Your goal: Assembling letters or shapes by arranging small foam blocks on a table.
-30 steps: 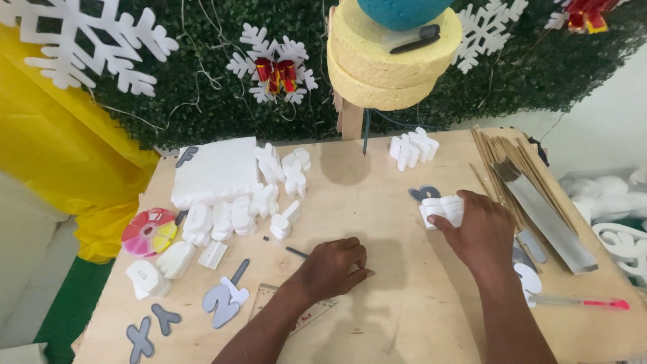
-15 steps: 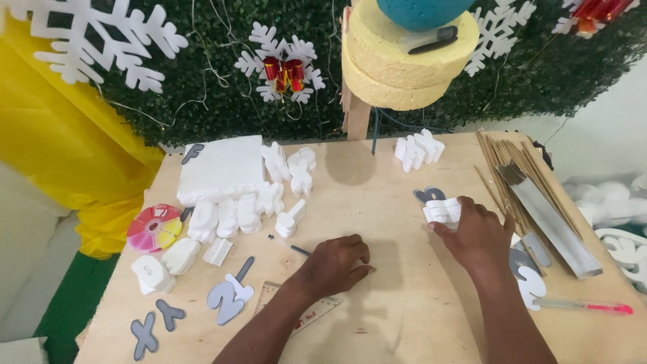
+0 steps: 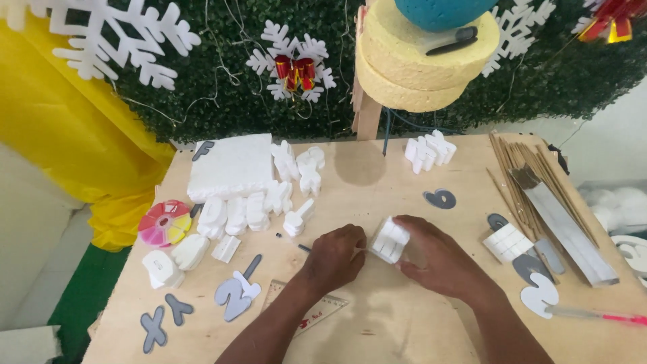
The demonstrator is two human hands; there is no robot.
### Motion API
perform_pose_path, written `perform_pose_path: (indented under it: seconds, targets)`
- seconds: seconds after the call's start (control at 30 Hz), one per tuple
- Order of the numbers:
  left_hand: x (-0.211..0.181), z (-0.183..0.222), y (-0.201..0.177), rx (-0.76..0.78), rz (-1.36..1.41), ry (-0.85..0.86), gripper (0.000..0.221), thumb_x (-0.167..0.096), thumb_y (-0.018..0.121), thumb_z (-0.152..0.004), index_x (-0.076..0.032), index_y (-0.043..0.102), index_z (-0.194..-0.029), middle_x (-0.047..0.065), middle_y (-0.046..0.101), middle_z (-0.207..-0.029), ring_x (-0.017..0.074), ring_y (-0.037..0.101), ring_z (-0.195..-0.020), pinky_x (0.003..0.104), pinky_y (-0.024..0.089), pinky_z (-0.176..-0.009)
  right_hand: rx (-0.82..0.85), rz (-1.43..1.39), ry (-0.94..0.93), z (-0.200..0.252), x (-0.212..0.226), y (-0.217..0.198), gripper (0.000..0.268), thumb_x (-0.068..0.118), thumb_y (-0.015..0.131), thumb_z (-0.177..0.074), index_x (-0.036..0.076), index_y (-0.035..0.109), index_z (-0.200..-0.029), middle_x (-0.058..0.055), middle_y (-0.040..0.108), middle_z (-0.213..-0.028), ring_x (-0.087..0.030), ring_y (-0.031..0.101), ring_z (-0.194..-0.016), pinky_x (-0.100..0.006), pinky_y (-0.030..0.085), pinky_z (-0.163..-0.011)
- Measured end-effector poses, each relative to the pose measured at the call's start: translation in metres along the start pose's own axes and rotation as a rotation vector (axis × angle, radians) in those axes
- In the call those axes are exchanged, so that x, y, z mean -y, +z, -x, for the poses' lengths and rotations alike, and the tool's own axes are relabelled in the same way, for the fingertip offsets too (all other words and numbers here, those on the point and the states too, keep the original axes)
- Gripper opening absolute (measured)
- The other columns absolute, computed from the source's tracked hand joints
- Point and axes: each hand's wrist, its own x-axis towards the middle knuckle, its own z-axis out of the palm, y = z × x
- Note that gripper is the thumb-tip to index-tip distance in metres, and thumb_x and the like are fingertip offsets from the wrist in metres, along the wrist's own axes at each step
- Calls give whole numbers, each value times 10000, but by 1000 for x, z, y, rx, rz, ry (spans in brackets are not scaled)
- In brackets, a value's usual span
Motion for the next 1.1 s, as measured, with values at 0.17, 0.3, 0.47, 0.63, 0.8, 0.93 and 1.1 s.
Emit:
perform_pose_path:
  seconds: [0.17,0.3,0.47,0.63,0.8,0.93,1.1]
  targets:
    - [-3,5,0,-193,188,45,291,70,524,-689,-122,527,-908,-8,587,-751,218,503,-517,371,400,-423,-73,-64,-172,-8,-39,28,814,217,764,-846,161,377,-1560,-48,314,-1673,-210,274,-1551,-399,260,-1217]
    - [-3,6,0,-169,186,-3,264,-27,567,-660,-138,518,-894,-31,573,-759,223,475,-526,380,406,-458,-73,-55,-54,-8,-40,26,823,305,802,-834,191,392,-1538,-14,368,-1649,-185,337,-1524,-390,310,-1194]
    - [-8,4,-7,-160,254,-5,188,-43,593,-769,-118,518,-924,-12,595,-776,213,530,-534,375,424,-460,-4,-51,129,-10,-29,25,820,373,777,-842,223,382,-1545,32,491,-1586,-184,543,-1412,-410,487,-1053]
    - [-8,2,-5,-229,378,9,168,24,457,-878,-62,505,-1013,86,627,-785,248,533,-538,403,413,-491,14,-11,169,-9,-28,25,830,417,753,-851,250,352,-1559,30,509,-1569,-173,581,-1359,-412,502,-1028]
    - [-4,2,5,-176,427,-101,279,-87,513,-978,-59,526,-1255,148,669,-1161,284,668,-762,434,533,-679,65,-9,185,-11,-26,22,793,442,698,-887,245,335,-1564,5,629,-1447,-192,662,-1270,-376,560,-961]
    - [-4,3,11,-198,430,-58,303,-150,537,-1021,-31,514,-1298,172,663,-1216,270,716,-768,432,570,-698,62,1,149,-13,-34,27,794,450,723,-875,244,359,-1550,-4,662,-1398,-216,700,-1197,-374,554,-940]
    - [-3,3,14,-171,403,-68,381,-218,562,-1021,-22,521,-1346,175,694,-1145,236,700,-644,431,570,-697,83,13,136,-13,-31,27,746,433,700,-894,230,379,-1535,16,655,-1412,-225,717,-1188,-367,557,-932]
